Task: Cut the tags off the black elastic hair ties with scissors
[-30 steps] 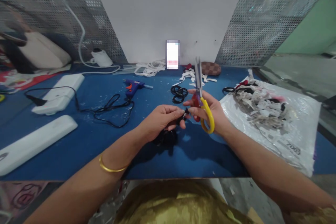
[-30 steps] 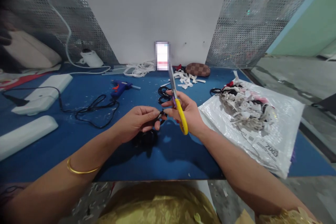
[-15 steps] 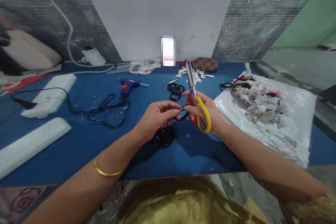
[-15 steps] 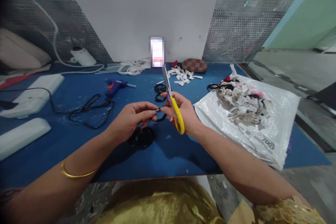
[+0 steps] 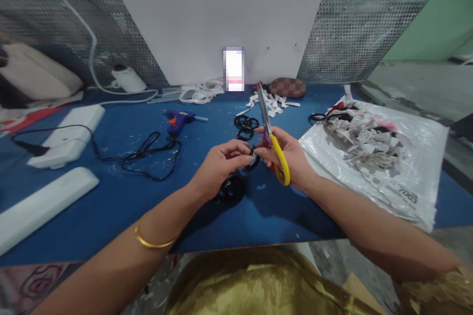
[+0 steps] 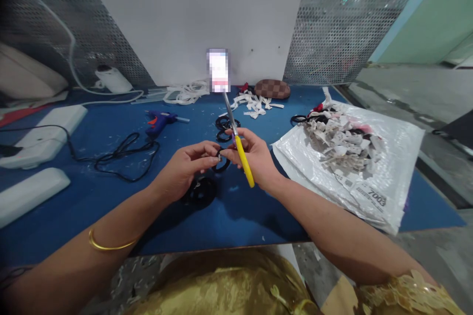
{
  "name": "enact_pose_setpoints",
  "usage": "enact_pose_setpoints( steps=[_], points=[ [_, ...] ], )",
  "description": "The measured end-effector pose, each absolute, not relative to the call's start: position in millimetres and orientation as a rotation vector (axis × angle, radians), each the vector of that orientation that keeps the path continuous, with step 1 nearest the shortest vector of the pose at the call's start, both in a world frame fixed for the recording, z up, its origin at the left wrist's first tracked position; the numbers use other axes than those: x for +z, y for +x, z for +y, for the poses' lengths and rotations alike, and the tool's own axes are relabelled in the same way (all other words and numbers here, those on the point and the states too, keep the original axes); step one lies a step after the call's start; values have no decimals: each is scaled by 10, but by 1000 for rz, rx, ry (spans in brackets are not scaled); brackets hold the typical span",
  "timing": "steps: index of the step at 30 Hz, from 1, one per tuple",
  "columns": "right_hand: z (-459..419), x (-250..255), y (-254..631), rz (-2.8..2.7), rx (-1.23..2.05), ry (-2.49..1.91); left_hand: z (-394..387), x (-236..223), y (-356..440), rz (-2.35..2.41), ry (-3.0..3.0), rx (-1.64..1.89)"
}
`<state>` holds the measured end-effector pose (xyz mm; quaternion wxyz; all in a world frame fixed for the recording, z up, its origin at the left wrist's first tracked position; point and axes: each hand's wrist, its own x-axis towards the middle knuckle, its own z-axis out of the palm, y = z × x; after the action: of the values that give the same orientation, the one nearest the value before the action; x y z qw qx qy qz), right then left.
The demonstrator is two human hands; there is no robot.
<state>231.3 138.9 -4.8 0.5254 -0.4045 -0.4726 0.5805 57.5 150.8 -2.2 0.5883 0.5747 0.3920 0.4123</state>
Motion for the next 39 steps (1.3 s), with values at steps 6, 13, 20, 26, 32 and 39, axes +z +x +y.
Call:
enact_pose_setpoints(
  steps=[6,13,20,26,32,39],
  points=[
    [1385,-10,2293,-1219,1330,-1009,1459,5,597,761,1370,1004],
    [1337,9,2367,-1606,785,-1160,1524,28,549,751,1139,1153],
    [1277,55,2403,-2029,44,-1310,1565,111,520,805,1029,1351],
    [1283,11,2400,-2084,-283,-1379,1567,100,514,839,1046,1474],
    [1275,16,2395,-2109,-336,-1421,1570,82,499,851,1120,1533],
    [1276,21,2400,-2145,-305,-1445,1570,74,500,897,1237,1552]
  ],
)
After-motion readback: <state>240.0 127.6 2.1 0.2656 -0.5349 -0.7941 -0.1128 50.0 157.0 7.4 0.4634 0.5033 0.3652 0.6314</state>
